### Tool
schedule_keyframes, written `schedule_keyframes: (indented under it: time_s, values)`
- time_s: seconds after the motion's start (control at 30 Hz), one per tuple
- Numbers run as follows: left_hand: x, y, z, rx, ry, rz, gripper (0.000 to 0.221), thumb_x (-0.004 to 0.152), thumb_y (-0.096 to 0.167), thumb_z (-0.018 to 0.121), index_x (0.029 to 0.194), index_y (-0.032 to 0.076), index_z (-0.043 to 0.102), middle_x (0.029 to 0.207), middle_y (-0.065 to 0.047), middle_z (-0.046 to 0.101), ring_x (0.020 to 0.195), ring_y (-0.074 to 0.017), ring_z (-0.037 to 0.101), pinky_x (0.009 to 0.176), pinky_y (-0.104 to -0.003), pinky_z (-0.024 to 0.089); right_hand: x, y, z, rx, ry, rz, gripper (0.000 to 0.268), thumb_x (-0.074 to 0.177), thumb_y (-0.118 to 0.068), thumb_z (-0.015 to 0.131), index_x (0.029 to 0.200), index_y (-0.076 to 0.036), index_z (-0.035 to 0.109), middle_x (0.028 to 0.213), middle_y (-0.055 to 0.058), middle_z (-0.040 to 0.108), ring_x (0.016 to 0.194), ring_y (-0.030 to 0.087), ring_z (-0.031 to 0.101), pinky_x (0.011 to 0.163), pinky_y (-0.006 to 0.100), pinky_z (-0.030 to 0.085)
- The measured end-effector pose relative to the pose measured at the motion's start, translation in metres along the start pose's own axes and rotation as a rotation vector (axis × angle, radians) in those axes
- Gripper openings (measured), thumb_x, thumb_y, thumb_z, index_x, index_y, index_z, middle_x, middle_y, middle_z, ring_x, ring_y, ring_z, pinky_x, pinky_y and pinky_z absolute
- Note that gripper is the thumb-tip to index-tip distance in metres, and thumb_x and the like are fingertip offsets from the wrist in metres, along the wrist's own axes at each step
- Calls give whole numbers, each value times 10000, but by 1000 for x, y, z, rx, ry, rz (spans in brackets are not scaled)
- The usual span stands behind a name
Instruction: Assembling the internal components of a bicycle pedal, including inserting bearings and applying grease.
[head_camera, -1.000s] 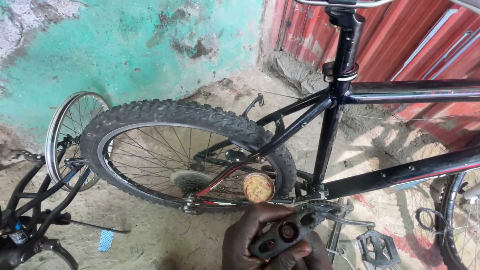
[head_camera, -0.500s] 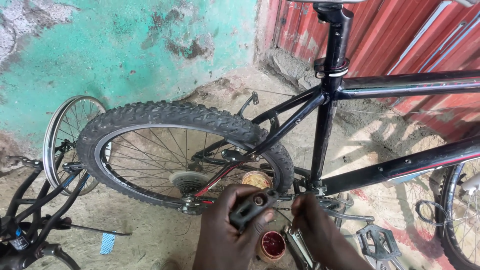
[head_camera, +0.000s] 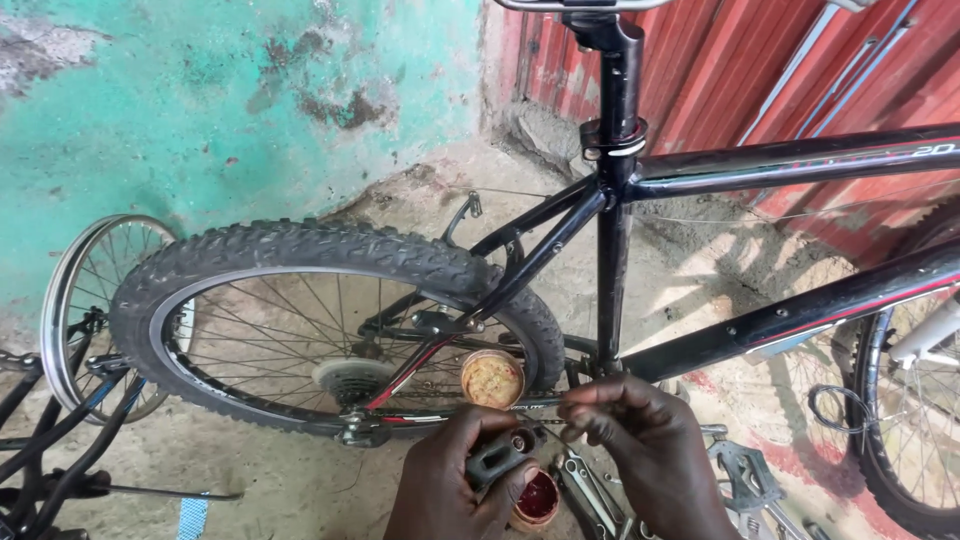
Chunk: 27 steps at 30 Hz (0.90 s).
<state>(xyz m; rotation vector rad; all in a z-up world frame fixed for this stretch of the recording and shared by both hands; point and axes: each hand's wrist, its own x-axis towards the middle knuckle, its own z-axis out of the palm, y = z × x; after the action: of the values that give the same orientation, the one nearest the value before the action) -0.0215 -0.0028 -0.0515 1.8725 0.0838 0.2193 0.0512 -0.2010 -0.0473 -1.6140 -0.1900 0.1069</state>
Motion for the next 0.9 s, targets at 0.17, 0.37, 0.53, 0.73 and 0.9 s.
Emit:
schedule_keyframes:
  time_s: [0.17,0.37,0.53,0.73,0.9]
  values:
    - [-2,-3,7,19,19,62,310,722,266,833,1016,204,756,830,17,830,707,-95,782,630,-267,615,-6,-11,4,60,-100,-221,98,761,19,849,808,-47,795,721,78,755,657,179,719,635,318,608]
    - [-3,-5,8,143,-17,330,310,831,402,738,1066,203,695,983,20,754,884,-189,737,716,-329,579,-13,-42,8,-281,-172,-598,46,850,-154,781,875,-118,767,811,21,772,727,138,756,679,262,599]
    - [-2,-8,11,273,-23,265,278,805,381,783,1050,270,711,966,50,743,856,-185,740,643,-352,583,-12,-41,7,-306,-249,-654,87,904,-197,734,900,-113,756,812,28,712,723,149,722,662,270,575]
    - [0,-8,11,309,38,301,291,804,400,793,1037,246,709,974,21,743,854,-206,752,651,-369,592,-12,-44,6,-298,-274,-589,105,903,-199,731,897,-100,767,846,41,718,766,153,728,692,281,584]
    - [-1,-8,11,346,28,342,273,828,360,774,1050,228,685,970,24,738,829,-224,727,639,-388,569,-9,-35,2,-272,-281,-534,84,869,-212,774,878,-130,788,846,25,745,766,150,746,708,296,594]
